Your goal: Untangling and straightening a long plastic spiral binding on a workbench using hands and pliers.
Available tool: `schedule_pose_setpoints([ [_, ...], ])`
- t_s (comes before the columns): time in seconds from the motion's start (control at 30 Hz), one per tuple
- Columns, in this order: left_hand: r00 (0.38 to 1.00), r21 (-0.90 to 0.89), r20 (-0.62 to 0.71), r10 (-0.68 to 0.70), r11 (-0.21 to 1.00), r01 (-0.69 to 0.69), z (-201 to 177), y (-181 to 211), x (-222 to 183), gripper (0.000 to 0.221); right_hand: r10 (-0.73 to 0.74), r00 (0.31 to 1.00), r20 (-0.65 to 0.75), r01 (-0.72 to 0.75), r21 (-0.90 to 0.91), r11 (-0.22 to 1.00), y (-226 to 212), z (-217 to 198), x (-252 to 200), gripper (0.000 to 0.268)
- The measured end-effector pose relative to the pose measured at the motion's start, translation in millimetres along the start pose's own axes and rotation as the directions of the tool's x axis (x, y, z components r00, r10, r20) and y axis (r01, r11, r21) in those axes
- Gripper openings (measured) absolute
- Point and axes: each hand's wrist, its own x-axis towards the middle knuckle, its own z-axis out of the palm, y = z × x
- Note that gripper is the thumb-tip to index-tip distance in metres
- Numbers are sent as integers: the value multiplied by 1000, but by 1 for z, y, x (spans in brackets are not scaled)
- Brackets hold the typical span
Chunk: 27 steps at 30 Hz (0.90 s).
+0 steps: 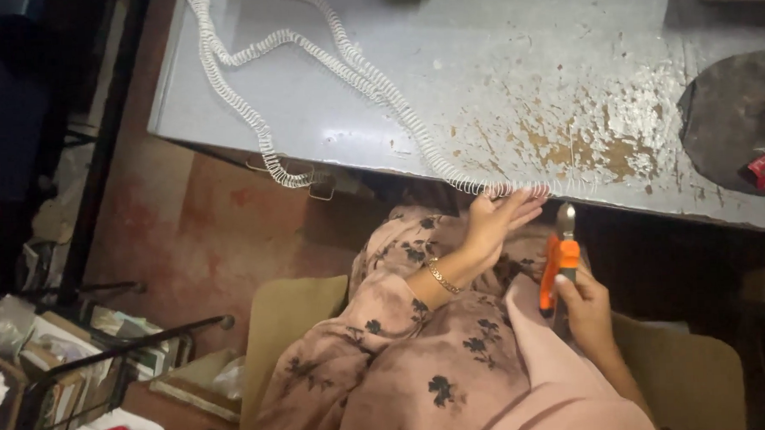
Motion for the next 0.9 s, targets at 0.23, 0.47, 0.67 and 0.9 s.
schedule_pose_setpoints([
  [0.23, 996, -54, -53, -65, 997, 62, 19, 11, -18, 83, 200, 980, 22, -198, -61, 978, -59, 11, -4, 41],
  [0.47, 996, -7, -77, -40, 999, 40, 14, -8, -15, 63, 2, 999, -36, -2, 8, 1000, -57, 14, -5, 30],
  [0.67, 996, -8, -86, -30, 1000, 30, 2, -23, -7, 61, 11, 1000, -27, -11, -2, 1000, -14, 16, -6, 32],
  [0.9, 995, -6, -91, -35, 999, 35, 5, -21, -7, 56, 55, 998, -22, -55, -21, 998, -58, 18, -9, 34],
])
